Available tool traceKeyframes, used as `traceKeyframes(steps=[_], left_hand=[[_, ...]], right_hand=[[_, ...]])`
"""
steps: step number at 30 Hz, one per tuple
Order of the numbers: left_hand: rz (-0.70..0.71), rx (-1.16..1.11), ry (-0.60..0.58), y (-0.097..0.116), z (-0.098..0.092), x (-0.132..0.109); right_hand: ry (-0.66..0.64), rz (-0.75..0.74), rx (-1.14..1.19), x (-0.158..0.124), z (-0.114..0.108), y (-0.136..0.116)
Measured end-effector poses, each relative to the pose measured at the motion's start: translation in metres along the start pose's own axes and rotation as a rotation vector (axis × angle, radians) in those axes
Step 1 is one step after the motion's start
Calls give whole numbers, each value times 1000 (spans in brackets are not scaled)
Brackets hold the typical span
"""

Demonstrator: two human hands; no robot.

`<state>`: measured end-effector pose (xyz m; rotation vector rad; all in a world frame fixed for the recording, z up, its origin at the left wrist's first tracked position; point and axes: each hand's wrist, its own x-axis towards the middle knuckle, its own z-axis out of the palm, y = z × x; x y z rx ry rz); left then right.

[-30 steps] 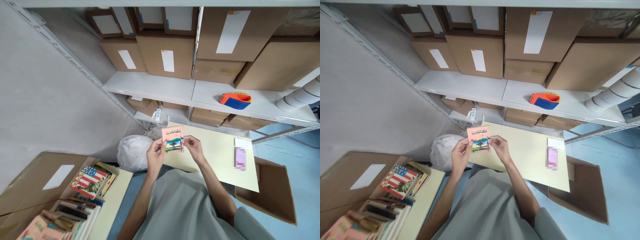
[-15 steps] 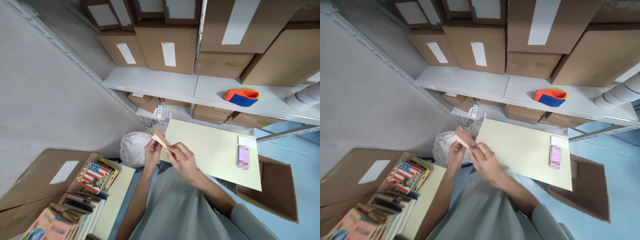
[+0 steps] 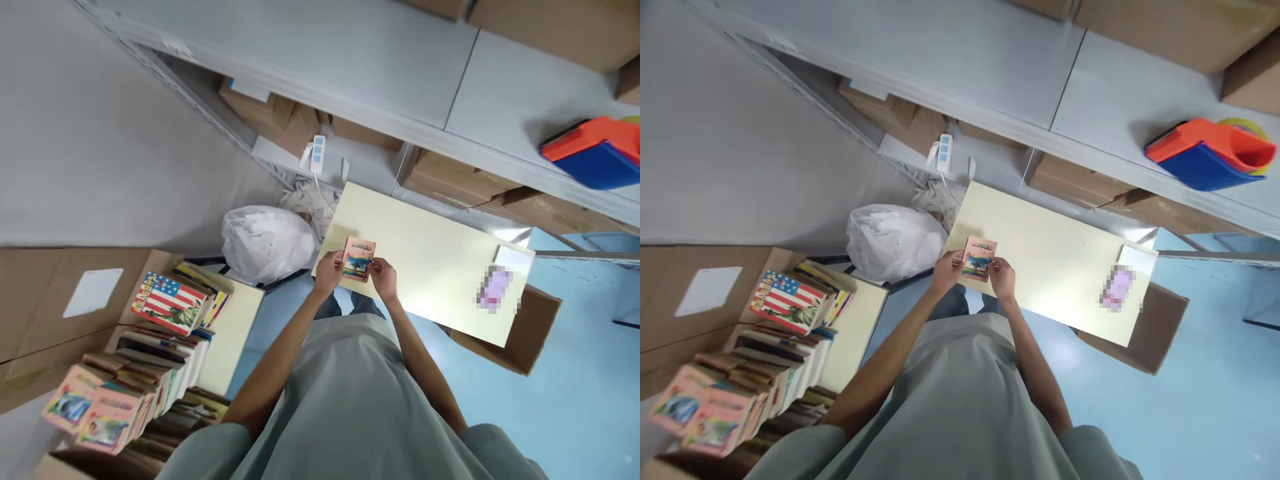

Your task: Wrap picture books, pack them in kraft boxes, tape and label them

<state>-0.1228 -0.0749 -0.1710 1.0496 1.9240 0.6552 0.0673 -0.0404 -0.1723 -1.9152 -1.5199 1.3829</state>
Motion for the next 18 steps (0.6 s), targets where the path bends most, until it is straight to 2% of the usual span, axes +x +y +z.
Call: traceKeyframes(steps=[3,7,11,14,18], left_hand=[[79,31,-31,-1,-2,22],[195,-52,-19,3,-14,52],[234,-76,37,-9,-36,75],[172,21,117,-42,-73,91],[-14,154,280,-111,-142,119]], right_hand=[[50,-22,33,15,3,-1],[143,-97,88,42,7,-16],[215,-107,117,56,25,-29],[191,-96,102,53,49,-36],[113,-84,90,37,89,-49]])
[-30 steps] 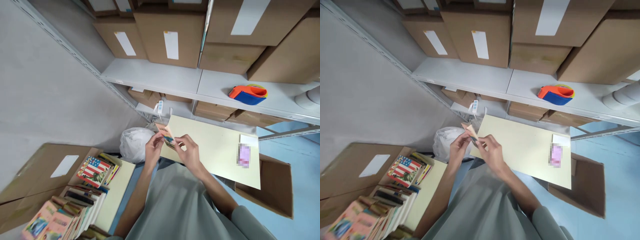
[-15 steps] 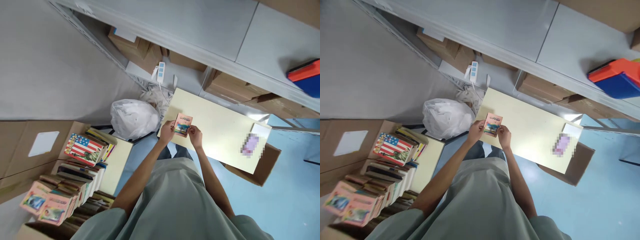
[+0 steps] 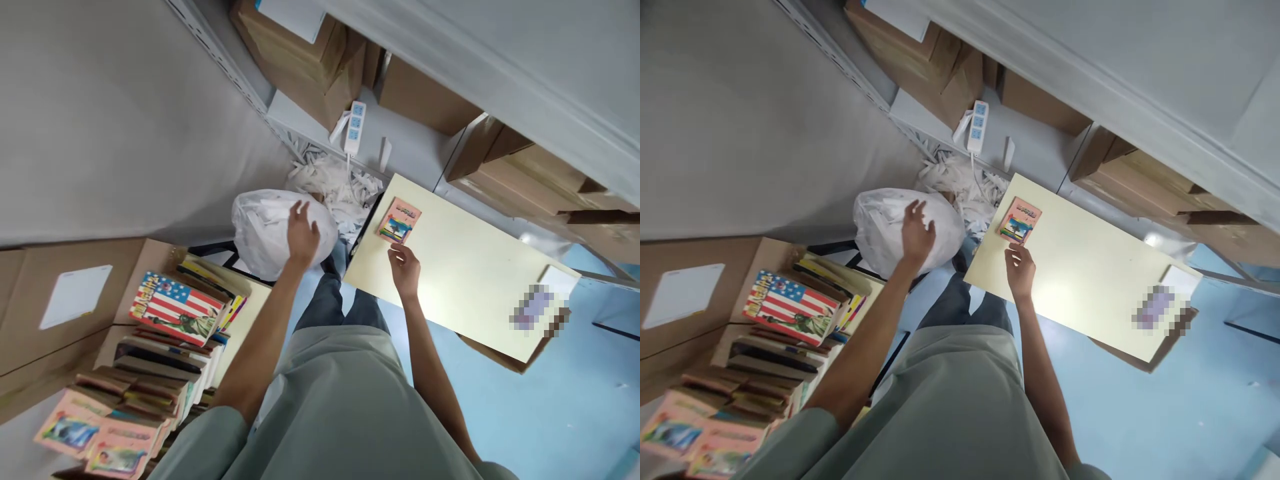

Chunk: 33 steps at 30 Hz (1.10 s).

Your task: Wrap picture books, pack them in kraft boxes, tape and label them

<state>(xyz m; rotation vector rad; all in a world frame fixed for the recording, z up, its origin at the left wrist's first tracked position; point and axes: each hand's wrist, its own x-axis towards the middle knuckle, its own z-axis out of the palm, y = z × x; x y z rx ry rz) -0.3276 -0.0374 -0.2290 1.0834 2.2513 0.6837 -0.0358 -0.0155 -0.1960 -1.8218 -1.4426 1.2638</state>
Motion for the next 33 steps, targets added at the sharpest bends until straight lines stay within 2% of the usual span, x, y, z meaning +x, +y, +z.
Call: traceKeyframes(steps=[2,5,7,9,12,18,20,21,22,24,26,28,30,33], left_hand=[[-49,51,31,-39,-20,27],[-39,117,-75,-83,-36,65],[-10,179,-156,-101,-38,84],[23,235,-213,-110,-39,98],[64,254,-210,-106,-45,115],[232,47,-23,-62,-72,166],[241,4,33,-54,-79,179],[229,6,26,-54,-81,181],[212,25,-13,-58,-82,180],[171,101,-177,-76,-76,168],[113,191,-389,-103,-61,145],[9,279,-523,-131,-40,116],[-75,334,-567,-154,-16,88],[-172,392,-636,-170,13,56]], right_hand=[[-40,10,0,-10,22,-8],[-103,24,2,-22,58,-20],[-136,33,4,-28,80,-29],[-161,39,3,-31,99,-38],[-199,41,-3,-34,123,-52],[-241,7,-10,-35,159,-68],[-255,-7,-26,-35,169,-69],[-263,-9,-33,-35,173,-68],[-272,-9,-38,-34,177,-67],[-289,-6,-39,-34,184,-66],[-309,-4,-31,-36,190,-64],[-331,-2,-22,-38,193,-62],[-352,4,-26,-40,195,-59],[-375,16,-47,-44,195,-55]])
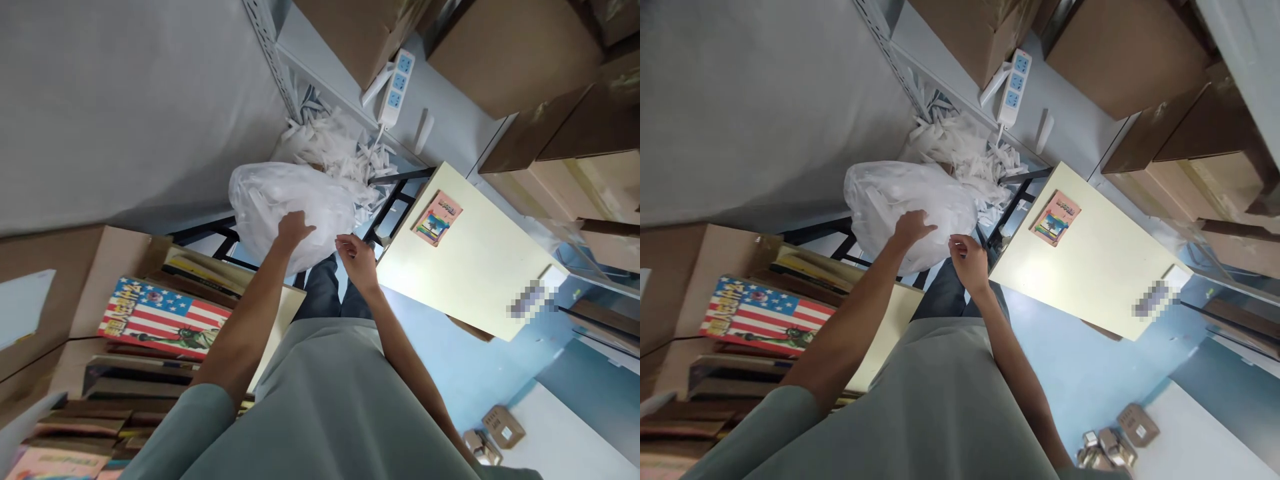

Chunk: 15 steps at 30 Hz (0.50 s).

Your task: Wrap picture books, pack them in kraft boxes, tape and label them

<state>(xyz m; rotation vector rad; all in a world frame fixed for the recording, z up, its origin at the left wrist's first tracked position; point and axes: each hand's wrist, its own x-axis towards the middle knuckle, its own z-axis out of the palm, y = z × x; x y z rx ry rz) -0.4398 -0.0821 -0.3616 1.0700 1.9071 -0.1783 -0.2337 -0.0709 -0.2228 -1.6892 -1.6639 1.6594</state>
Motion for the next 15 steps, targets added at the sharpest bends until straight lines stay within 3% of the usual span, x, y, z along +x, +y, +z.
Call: traceKeyframes(steps=[4,7,12,15], left_hand=[[-32,0,-28,4,22,-8],[9,-54,75,4,20,-19],[228,-300,429,1,-11,-66],[324,-502,519,4,-40,-112]], right_hand=[[-3,0,-7,-7,-3,4],[2,-1,1,-11,-8,5],[10,-27,-14,-15,-16,6],[9,-64,-11,-15,-21,4]])
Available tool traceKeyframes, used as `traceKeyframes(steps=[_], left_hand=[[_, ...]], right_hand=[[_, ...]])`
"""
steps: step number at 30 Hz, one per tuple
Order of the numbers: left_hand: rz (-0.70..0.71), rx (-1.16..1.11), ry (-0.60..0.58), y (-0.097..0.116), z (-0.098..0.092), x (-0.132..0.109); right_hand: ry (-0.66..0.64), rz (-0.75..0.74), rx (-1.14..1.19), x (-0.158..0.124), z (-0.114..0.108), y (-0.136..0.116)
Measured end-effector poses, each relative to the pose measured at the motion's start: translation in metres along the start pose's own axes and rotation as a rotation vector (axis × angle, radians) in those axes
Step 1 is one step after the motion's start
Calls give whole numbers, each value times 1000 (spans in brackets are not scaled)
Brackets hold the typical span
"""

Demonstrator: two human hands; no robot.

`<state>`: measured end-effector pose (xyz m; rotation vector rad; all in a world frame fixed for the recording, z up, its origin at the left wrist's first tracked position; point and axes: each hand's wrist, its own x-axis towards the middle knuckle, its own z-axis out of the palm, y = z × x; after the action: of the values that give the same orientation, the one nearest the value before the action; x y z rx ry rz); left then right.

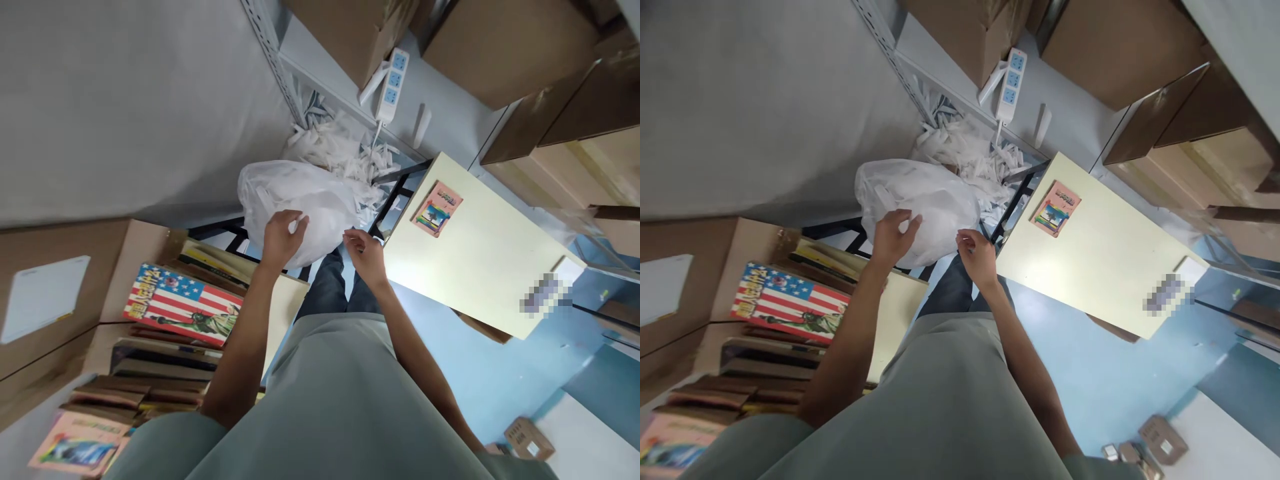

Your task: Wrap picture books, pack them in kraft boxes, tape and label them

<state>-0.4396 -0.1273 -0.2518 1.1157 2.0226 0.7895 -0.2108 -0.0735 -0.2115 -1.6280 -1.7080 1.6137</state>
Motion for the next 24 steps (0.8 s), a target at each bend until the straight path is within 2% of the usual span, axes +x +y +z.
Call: traceKeyframes(steps=[3,5,8,12,15,18,22,24], left_hand=[[-78,-212,-13,31,-29,-21],[-176,-353,-18,47,-39,-31],[-288,-523,-54,64,-42,-39],[-304,-589,-171,84,-41,-42],[-256,-569,-235,100,-40,-41],[-249,-541,-301,119,-34,-41],[-298,-599,-378,152,-16,-45],[-344,-648,-466,171,-4,-48]], right_hand=[[26,-58,-1,4,-3,-6],[88,-109,-13,7,-7,-14],[142,-203,1,10,-17,-31],[68,-295,166,5,-40,-50],[10,-228,358,-8,-62,-55],[20,-142,526,-25,-83,-51],[81,1,771,-46,-100,-35],[71,80,885,-55,-103,-24]])
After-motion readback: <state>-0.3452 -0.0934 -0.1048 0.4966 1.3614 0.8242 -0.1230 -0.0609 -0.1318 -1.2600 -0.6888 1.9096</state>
